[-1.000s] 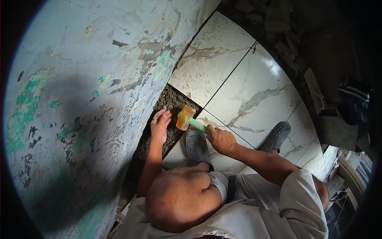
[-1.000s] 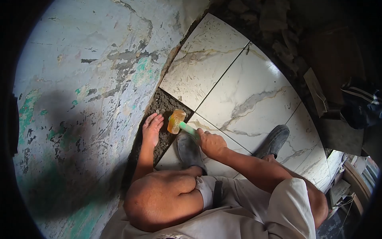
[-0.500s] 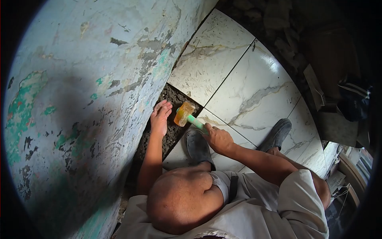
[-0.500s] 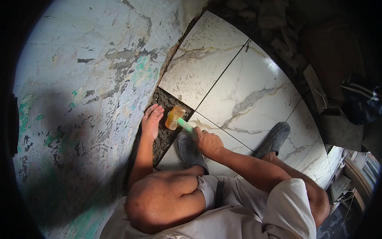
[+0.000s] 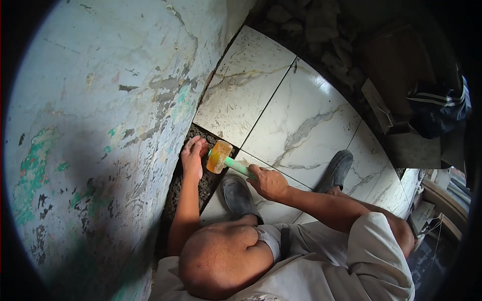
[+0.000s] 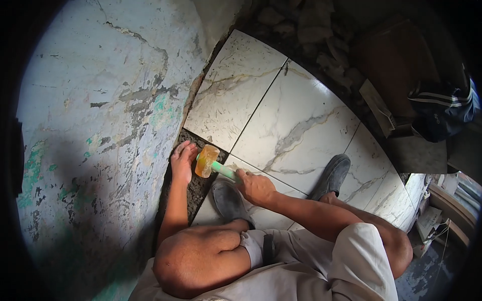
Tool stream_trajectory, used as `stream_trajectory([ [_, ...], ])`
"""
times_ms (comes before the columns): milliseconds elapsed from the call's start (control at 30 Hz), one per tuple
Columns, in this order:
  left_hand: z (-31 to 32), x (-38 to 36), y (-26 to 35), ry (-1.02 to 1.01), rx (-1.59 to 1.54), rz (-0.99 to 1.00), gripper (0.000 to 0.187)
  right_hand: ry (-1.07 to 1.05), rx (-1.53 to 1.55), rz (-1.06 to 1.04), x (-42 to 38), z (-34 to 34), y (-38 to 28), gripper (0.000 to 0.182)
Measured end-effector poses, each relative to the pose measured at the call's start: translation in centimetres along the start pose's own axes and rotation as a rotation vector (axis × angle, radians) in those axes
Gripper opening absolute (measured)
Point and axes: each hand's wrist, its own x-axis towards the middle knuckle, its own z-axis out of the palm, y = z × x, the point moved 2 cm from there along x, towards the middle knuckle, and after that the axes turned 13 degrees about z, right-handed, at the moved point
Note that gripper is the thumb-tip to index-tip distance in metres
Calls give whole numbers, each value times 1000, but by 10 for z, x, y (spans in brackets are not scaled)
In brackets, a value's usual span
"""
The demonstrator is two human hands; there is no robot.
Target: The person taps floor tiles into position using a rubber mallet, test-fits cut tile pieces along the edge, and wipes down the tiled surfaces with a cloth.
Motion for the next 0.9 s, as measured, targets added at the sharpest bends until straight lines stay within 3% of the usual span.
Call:
stream_trajectory([
  [67,12,-2,7,-17,172,72,39,140,4,6,3,-10,28,33],
  [133,21,-4,13,-112,721,356,44,102,-60,23,7,-24,65,33],
  [233,50,-15,14,-169,1068,641,58,106,-152,21,8,-34,108,36],
  [267,63,-23,21,-230,1182,736,65,159,-152,-71,9,-37,116,37],
  [300,70,-26,17,-307,1188,691,78,212,-152,-164,10,-41,120,38],
  [367,81,-27,14,-387,1290,714,85,351,-192,-288,33,-69,116,38],
  [500,85,-24,13,-461,1385,685,88,904,-72,15,123,-168,112,45],
  [567,76,-22,8,-498,1403,758,86,1037,-55,105,174,-203,127,44],
  [667,78,-16,4,-541,1447,843,82,876,-9,206,214,-231,133,43],
  [900,81,-14,0,-556,1452,893,75,882,-9,198,222,-237,151,39],
])
